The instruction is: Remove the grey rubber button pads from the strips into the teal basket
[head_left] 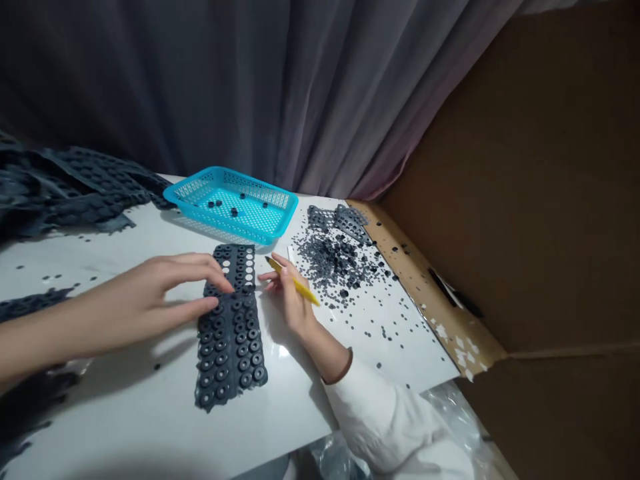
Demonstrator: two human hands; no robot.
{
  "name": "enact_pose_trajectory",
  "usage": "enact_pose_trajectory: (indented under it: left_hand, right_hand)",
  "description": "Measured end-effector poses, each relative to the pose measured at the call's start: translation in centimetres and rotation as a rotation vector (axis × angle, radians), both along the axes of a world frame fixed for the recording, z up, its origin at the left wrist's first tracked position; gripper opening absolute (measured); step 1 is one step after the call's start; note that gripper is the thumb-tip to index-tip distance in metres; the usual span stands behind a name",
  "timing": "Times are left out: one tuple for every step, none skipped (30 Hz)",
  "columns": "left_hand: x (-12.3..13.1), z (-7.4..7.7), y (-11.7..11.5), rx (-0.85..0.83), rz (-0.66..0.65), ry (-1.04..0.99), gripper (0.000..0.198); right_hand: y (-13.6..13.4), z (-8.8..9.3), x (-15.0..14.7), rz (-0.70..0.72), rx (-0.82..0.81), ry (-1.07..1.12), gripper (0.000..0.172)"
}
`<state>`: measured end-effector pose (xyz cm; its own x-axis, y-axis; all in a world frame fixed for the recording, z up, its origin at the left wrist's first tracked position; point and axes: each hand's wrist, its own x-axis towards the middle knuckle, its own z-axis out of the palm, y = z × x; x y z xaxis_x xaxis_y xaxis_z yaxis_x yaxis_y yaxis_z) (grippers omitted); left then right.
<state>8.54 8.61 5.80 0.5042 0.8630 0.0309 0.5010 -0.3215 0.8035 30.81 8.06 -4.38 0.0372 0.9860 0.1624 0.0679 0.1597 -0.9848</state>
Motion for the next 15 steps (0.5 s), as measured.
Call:
enact_pose_trajectory:
  left_hand:
    - [0.5, -1.2, 0.8, 0.099, -0.107, 0.088, 0.021]
    - [0.9, -2.4, 1.5, 0.148, -0.169, 0.156, 0.020]
    - [1.4, -3.7, 2.0, 0.184, -0.212, 0.187, 0.020]
    - [1.9, -4.8, 2.3, 0.215, -0.219, 0.204, 0.019]
    - [2.3, -5.7, 2.5, 0.236, -0.226, 0.214, 0.018]
    - [2.7, -6.5, 2.6, 0.243, -0.235, 0.219, 0.017]
    - [3.0, -7.1, 2.6, 0.241, -0.243, 0.223, 0.016]
    - [3.1, -7.6, 2.6, 0.229, -0.254, 0.227, 0.015]
    - [3.2, -8.0, 2.6, 0.215, -0.262, 0.229, 0.016]
    - [3.1, -8.3, 2.6, 0.204, -0.264, 0.229, 0.017]
    - [3.0, -8.5, 2.5, 0.204, -0.261, 0.227, 0.019]
    - [2.9, -8.6, 2.5, 0.210, -0.258, 0.225, 0.020]
    - [2.8, -8.6, 2.6, 0.219, -0.256, 0.225, 0.022]
    - [2.7, -8.6, 2.7, 0.229, -0.255, 0.227, 0.023]
    - [2.6, -8.4, 2.8, 0.242, -0.258, 0.234, 0.023]
  right_hand:
    - [0.1, 0.1, 0.0, -0.032, -0.058, 0.094, 0.044]
    - [0.2, 0.2, 0.0, -0.053, -0.121, 0.175, 0.044]
    - [0.3, 0.4, 0.0, -0.058, -0.182, 0.235, 0.042]
    - [0.4, 0.6, 0.1, -0.054, -0.233, 0.276, 0.040]
    - [0.5, 0.8, 0.1, -0.048, -0.268, 0.298, 0.039]
    - [0.5, 1.0, 0.2, -0.049, -0.284, 0.300, 0.039]
    - [0.5, 1.1, 0.2, -0.054, -0.282, 0.282, 0.041]
    - [0.4, 1.2, 0.2, -0.055, -0.272, 0.247, 0.043]
    - [0.3, 1.1, 0.1, -0.048, -0.260, 0.199, 0.046]
    - [0.2, 1.0, 0.1, -0.030, -0.249, 0.147, 0.049]
    - [0.0, 0.9, 0.0, -0.004, -0.235, 0.093, 0.050]
    - [-0.2, 0.8, -0.1, 0.023, -0.218, 0.044, 0.051]
    - [-0.3, 0.6, -0.3, 0.045, -0.198, 0.001, 0.050]
    - [-0.4, 0.5, -0.3, 0.059, -0.177, -0.034, 0.049]
    - [-0.6, 0.4, -0.4, 0.067, -0.155, -0.062, 0.048]
